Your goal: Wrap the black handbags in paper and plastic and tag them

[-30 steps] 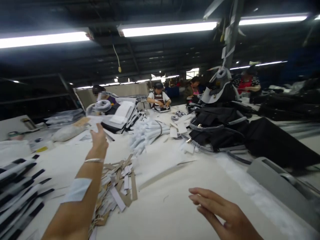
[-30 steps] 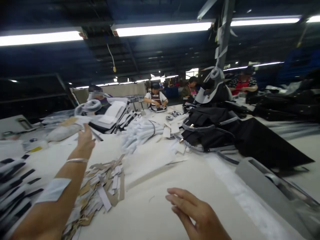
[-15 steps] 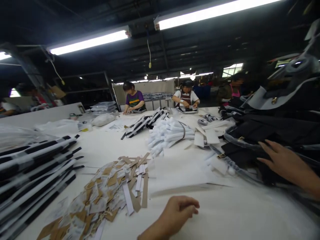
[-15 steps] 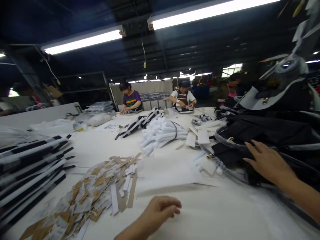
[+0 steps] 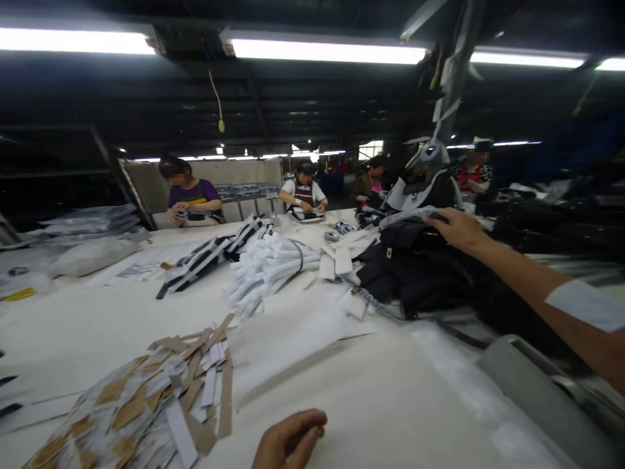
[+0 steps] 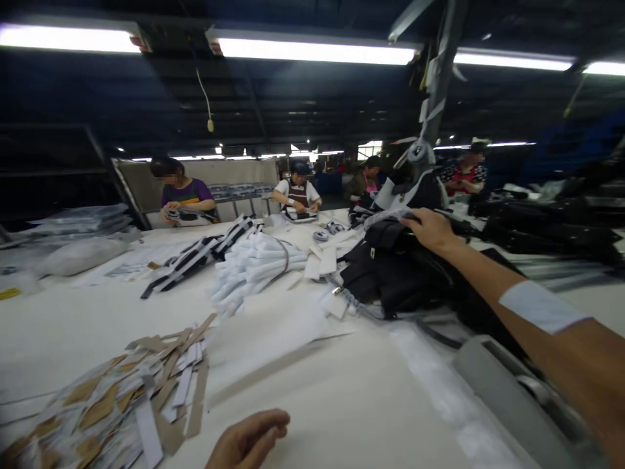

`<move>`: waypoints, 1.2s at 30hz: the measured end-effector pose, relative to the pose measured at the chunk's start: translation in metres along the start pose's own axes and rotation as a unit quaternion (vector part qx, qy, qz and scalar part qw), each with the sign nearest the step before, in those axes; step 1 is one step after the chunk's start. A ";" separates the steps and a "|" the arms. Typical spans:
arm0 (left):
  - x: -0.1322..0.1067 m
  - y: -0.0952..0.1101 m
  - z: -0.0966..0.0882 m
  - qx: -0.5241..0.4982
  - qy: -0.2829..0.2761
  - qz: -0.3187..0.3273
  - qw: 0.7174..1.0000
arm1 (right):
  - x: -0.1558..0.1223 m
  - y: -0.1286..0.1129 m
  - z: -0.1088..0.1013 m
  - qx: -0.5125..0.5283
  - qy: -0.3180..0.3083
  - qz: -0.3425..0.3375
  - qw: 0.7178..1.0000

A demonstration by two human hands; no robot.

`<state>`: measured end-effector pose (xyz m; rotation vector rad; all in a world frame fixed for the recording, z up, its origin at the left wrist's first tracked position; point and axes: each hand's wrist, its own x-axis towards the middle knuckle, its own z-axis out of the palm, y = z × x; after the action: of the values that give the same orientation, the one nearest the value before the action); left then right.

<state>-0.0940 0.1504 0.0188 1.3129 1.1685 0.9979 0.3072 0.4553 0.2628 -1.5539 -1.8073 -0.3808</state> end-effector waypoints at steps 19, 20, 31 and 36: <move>-0.027 0.080 0.053 0.016 0.038 0.087 0.995 | -0.017 -0.067 -0.157 0.180 0.196 -0.031 0.963; -0.028 0.080 0.055 0.013 0.037 0.085 0.996 | -0.008 -0.072 -0.160 0.185 0.211 -0.028 0.959; -0.054 0.111 0.024 -0.094 0.120 0.156 0.976 | -0.084 -0.225 -0.252 0.629 0.021 -0.139 0.764; -0.124 0.108 0.007 -0.192 0.051 0.068 0.978 | -0.121 -0.246 -0.224 0.719 -0.022 0.035 0.694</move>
<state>-0.0975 0.0324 0.1334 1.0508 0.9102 1.3312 0.1492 0.1670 0.3928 -0.4270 -1.3036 0.9603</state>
